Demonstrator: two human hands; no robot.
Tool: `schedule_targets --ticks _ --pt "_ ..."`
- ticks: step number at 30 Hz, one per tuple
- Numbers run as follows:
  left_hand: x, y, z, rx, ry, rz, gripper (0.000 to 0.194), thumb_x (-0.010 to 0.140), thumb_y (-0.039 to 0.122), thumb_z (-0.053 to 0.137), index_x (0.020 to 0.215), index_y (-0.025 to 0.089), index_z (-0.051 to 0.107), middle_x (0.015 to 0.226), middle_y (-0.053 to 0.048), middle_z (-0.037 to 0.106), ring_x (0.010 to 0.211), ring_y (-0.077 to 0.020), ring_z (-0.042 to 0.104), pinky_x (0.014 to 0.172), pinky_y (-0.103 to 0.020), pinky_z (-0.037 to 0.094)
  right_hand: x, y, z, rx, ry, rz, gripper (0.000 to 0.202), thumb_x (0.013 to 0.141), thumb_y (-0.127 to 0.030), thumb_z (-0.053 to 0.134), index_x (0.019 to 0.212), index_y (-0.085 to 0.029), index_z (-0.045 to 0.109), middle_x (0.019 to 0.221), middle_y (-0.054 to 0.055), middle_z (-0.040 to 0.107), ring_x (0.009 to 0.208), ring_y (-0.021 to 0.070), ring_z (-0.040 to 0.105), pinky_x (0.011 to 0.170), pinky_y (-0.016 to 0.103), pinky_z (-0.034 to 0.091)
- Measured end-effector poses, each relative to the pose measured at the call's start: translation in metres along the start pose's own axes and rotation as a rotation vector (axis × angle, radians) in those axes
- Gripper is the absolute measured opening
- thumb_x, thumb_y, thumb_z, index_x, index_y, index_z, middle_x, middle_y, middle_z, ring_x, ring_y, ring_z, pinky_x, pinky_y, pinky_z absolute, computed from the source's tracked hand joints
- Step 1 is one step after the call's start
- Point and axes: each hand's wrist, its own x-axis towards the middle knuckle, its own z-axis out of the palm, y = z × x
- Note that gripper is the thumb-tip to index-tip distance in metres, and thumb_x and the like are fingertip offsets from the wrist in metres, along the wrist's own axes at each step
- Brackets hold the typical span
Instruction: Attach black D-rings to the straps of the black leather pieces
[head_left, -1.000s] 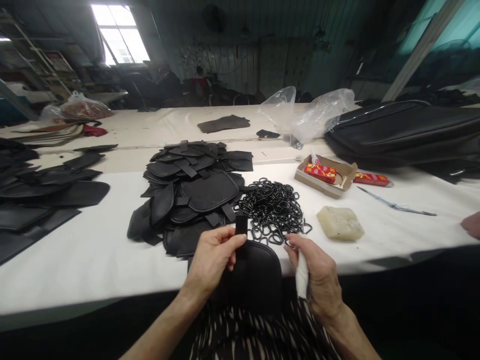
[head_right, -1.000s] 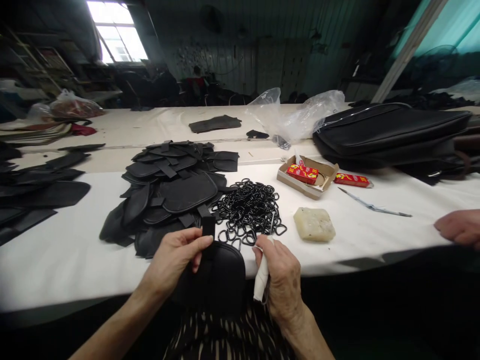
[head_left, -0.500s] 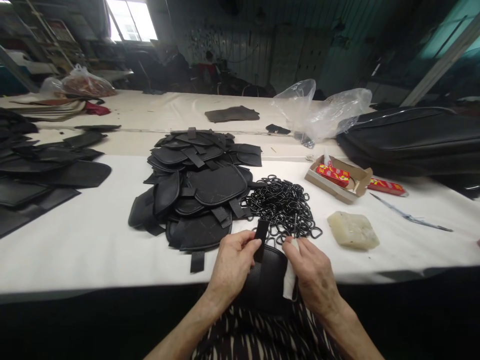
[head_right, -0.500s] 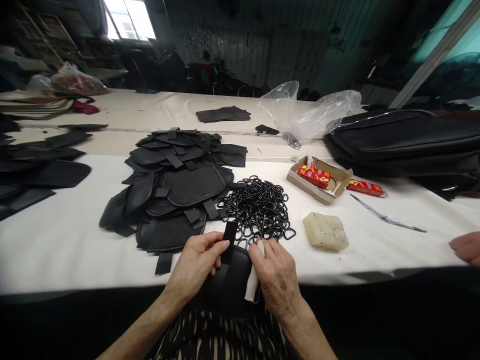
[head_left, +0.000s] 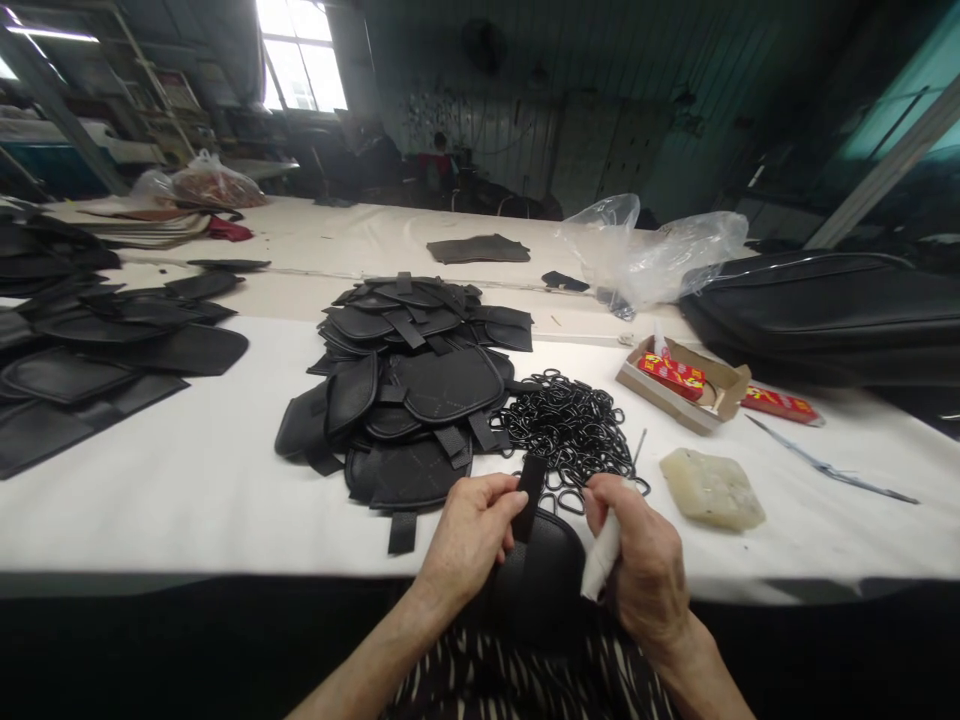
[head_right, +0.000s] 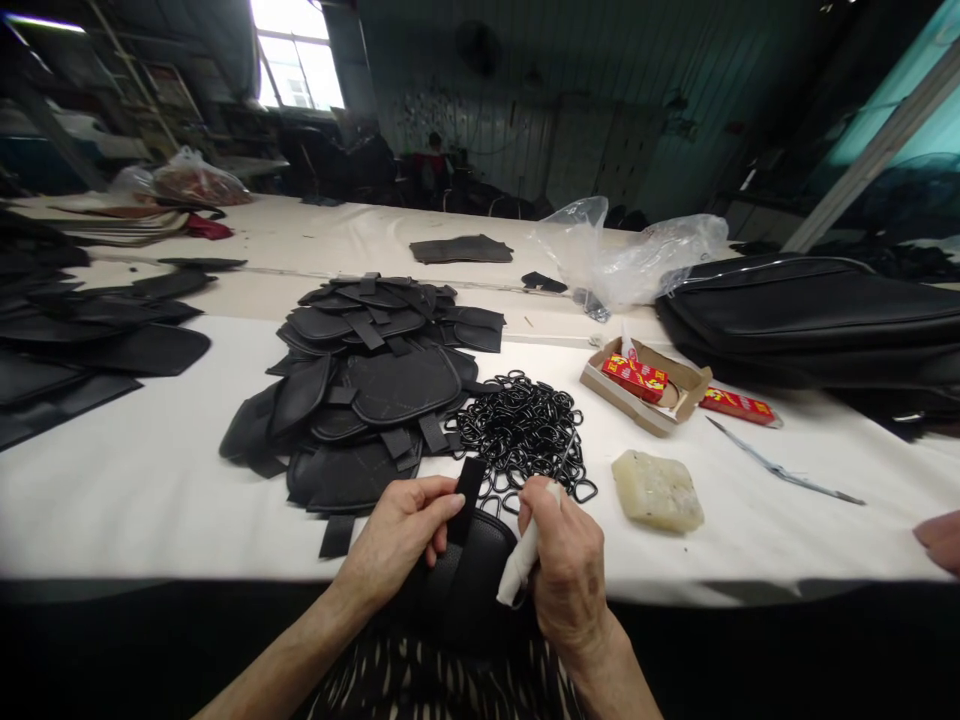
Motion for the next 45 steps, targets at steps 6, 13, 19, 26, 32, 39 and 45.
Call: schedule_targets --ticks 6,13,19,26,32,39,45 --pt "0.000 0.000 -0.001 -0.062 -0.012 -0.008 0.019 0.075 0.026 0.051 0.081 0.011 0.062 0.040 0.006 0.043 0.037 -0.0091 0.039 0.037 -0.018 0.032 0.019 -0.007 0.017 0.054 0.073 -0.084 0.015 0.086 -0.006 0.045 0.088 -0.020 0.051 0.074 0.002 0.060 0.064 0.0131 0.058 0.055 0.023 0.047" --pt "0.000 -0.003 -0.001 -0.047 -0.020 0.025 0.019 0.076 0.028 0.049 0.067 0.014 0.058 0.038 0.006 0.042 0.034 -0.0083 0.037 0.036 -0.018 0.030 0.025 -0.007 0.015 0.047 0.032 -0.246 0.015 0.086 -0.006 0.047 0.093 -0.017 0.053 0.070 0.004 0.060 0.062 0.0147 0.058 0.058 0.028 0.050" --pt "0.000 0.001 -0.003 -0.047 -0.059 -0.011 0.017 0.076 0.025 0.049 0.066 0.015 0.057 0.038 0.006 0.041 0.034 -0.0087 0.037 0.036 -0.019 0.031 0.025 -0.002 0.014 0.033 0.006 -0.400 0.016 0.084 -0.002 0.048 0.093 -0.014 0.054 0.070 0.009 0.063 0.073 0.0204 0.062 0.061 0.032 0.050" --pt "-0.001 -0.005 -0.001 -0.115 -0.011 -0.029 0.020 0.076 0.025 0.051 0.085 0.012 0.063 0.042 0.007 0.043 0.039 -0.0095 0.041 0.041 -0.019 0.036 0.028 -0.006 0.007 -0.002 0.019 -0.506 0.016 0.083 -0.001 0.047 0.089 -0.013 0.055 0.085 0.017 0.067 0.076 0.0212 0.062 0.066 0.035 0.052" --pt "-0.003 -0.004 0.000 -0.110 0.026 -0.027 0.021 0.076 0.025 0.052 0.088 0.011 0.064 0.043 0.006 0.045 0.040 -0.0089 0.042 0.043 -0.020 0.038 0.026 -0.014 0.004 -0.096 0.064 -0.558 0.013 0.082 -0.002 0.049 0.084 -0.014 0.055 0.083 0.017 0.068 0.078 0.0225 0.063 0.066 0.035 0.053" --pt "-0.004 0.000 -0.002 -0.159 0.011 -0.020 0.018 0.075 0.025 0.052 0.082 0.012 0.062 0.043 0.006 0.047 0.040 -0.0093 0.043 0.043 -0.020 0.039 0.036 -0.012 0.008 -0.147 0.047 -0.610 0.013 0.084 -0.003 0.048 0.082 -0.013 0.056 0.076 0.016 0.068 0.071 0.0206 0.063 0.061 0.033 0.052" --pt "-0.004 0.000 -0.002 -0.197 -0.005 0.002 0.014 0.074 0.023 0.051 0.077 0.012 0.059 0.045 0.005 0.048 0.043 -0.0095 0.045 0.046 -0.020 0.040 0.035 -0.012 0.009 -0.121 -0.015 -0.633 0.012 0.084 -0.005 0.049 0.084 -0.015 0.056 0.079 0.016 0.069 0.073 0.0213 0.063 0.063 0.034 0.053"
